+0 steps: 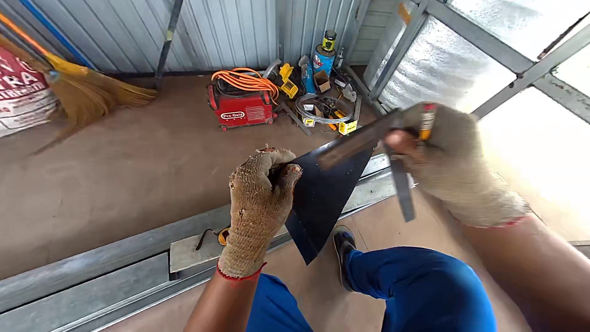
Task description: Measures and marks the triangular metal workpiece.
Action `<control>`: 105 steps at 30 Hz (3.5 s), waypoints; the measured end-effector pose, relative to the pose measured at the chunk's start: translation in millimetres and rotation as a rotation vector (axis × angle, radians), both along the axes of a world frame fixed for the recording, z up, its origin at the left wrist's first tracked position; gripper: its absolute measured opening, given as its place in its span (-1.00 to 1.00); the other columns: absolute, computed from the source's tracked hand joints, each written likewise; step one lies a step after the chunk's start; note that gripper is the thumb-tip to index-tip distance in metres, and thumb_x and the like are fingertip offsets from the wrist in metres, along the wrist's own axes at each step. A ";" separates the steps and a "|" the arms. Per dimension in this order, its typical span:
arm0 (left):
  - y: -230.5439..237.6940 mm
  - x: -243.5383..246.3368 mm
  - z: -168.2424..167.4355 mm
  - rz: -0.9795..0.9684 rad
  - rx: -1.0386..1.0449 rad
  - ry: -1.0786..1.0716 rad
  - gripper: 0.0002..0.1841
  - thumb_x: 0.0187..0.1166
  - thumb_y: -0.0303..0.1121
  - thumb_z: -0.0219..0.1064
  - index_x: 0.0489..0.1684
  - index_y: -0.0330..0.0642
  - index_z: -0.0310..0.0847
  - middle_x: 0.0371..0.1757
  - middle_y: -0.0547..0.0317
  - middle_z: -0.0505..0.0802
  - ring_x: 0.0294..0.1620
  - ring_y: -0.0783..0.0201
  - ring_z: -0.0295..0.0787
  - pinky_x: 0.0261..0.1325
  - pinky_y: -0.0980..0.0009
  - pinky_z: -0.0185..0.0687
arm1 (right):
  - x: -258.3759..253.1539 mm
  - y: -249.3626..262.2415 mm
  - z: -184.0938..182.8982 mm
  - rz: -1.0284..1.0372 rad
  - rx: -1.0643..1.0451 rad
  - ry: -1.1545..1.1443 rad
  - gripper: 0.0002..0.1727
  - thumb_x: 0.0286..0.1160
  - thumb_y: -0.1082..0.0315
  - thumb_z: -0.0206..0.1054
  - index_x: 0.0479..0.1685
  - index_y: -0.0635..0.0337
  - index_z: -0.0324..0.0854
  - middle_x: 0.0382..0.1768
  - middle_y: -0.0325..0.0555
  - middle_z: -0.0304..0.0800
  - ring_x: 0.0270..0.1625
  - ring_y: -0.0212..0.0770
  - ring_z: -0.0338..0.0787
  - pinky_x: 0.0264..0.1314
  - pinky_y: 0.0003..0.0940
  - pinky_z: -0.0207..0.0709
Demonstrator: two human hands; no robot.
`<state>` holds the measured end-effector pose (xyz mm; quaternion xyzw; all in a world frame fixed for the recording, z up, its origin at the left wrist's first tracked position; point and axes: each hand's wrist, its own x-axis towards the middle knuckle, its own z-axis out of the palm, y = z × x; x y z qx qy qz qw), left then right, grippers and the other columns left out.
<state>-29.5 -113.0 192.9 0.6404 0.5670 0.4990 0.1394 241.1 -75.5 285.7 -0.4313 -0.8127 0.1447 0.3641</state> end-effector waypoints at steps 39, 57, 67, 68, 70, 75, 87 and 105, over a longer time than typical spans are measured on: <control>44.7 8.3 -215.5 0.132 -0.431 -0.125 -0.56 0.64 -0.22 0.38 0.48 -0.01 0.57 0.20 0.08 0.78 0.02 0.31 0.75 0.09 0.29 0.70 | 41.3 13.5 -360.0 0.245 -0.820 -0.073 -0.75 0.70 0.09 0.25 -0.12 0.08 0.66 -0.42 -0.28 0.66 -0.36 -0.37 0.68 -0.24 -0.30 0.62; 33.6 26.9 -155.9 0.078 -0.285 -0.222 -0.59 0.60 -0.35 0.42 0.43 0.06 0.60 0.24 0.29 0.79 0.03 0.43 0.80 0.01 0.47 0.79 | 52.5 16.9 -333.5 0.341 -0.714 0.075 -0.73 0.67 0.05 0.27 -0.09 0.01 0.74 -0.36 -0.39 0.75 -0.31 -0.53 0.71 -0.21 -0.44 0.64; 31.9 36.9 -145.1 0.009 -0.313 -0.332 -0.61 0.63 -0.34 0.39 0.43 0.02 0.57 0.19 0.26 0.79 0.00 0.35 0.83 -0.07 0.41 0.86 | 43.0 32.5 -324.6 0.445 -0.896 0.820 -0.69 0.47 -0.03 0.55 -0.12 -0.06 0.67 -0.48 -0.39 0.74 -0.55 -0.52 0.65 -0.51 -0.60 0.60; 31.3 39.4 -141.6 0.001 -0.304 -0.340 -0.61 0.61 -0.36 0.40 0.41 -0.01 0.58 0.19 0.25 0.79 0.02 0.34 0.83 -0.05 0.41 0.86 | 42.8 31.2 -323.8 0.432 -0.892 0.835 -0.74 0.46 0.06 0.57 -0.14 -0.02 0.69 -0.46 -0.35 0.78 -0.51 -0.49 0.70 -0.47 -0.56 0.64; 28.5 45.2 -132.7 -0.006 -0.297 -0.355 -0.61 0.57 -0.38 0.44 0.36 -0.05 0.60 0.18 0.24 0.80 0.03 0.32 0.82 -0.02 0.41 0.86 | 45.2 29.8 -324.9 0.424 -0.878 0.854 -0.77 0.44 0.17 0.59 -0.11 0.04 0.72 -0.39 -0.30 0.83 -0.41 -0.44 0.78 -0.36 -0.50 0.72; 18.4 59.5 -106.0 0.016 -0.319 -0.351 -0.60 0.48 -0.32 0.52 0.29 0.01 0.64 0.01 0.33 0.83 -0.24 0.41 0.81 -0.35 0.53 0.81 | 50.9 24.0 -327.1 0.487 -0.762 0.880 -0.74 0.51 0.18 0.54 0.08 -0.04 0.69 -0.18 -0.41 0.88 -0.15 -0.48 0.86 -0.05 -0.46 0.82; 17.5 69.2 -95.2 -0.006 -0.288 -0.292 -0.61 0.46 -0.29 0.52 0.26 0.03 0.62 -0.03 0.40 0.82 -0.25 0.46 0.79 -0.34 0.57 0.78 | 55.1 20.7 -319.5 0.447 -0.624 0.842 -0.77 0.54 0.15 0.51 0.03 -0.03 0.70 -0.17 -0.45 0.88 -0.12 -0.52 0.86 -0.01 -0.48 0.82; 78.4 51.2 -121.9 -0.248 -0.769 0.457 -0.68 0.70 -0.19 0.32 0.30 -0.08 0.67 -0.06 0.08 0.85 -0.13 0.12 0.81 -0.04 -0.02 0.70 | 45.9 22.1 -351.5 0.308 -0.848 0.726 -0.93 0.46 0.35 0.50 -0.24 0.14 0.76 -0.43 -0.28 0.84 -0.40 -0.45 0.79 -0.31 -0.49 0.74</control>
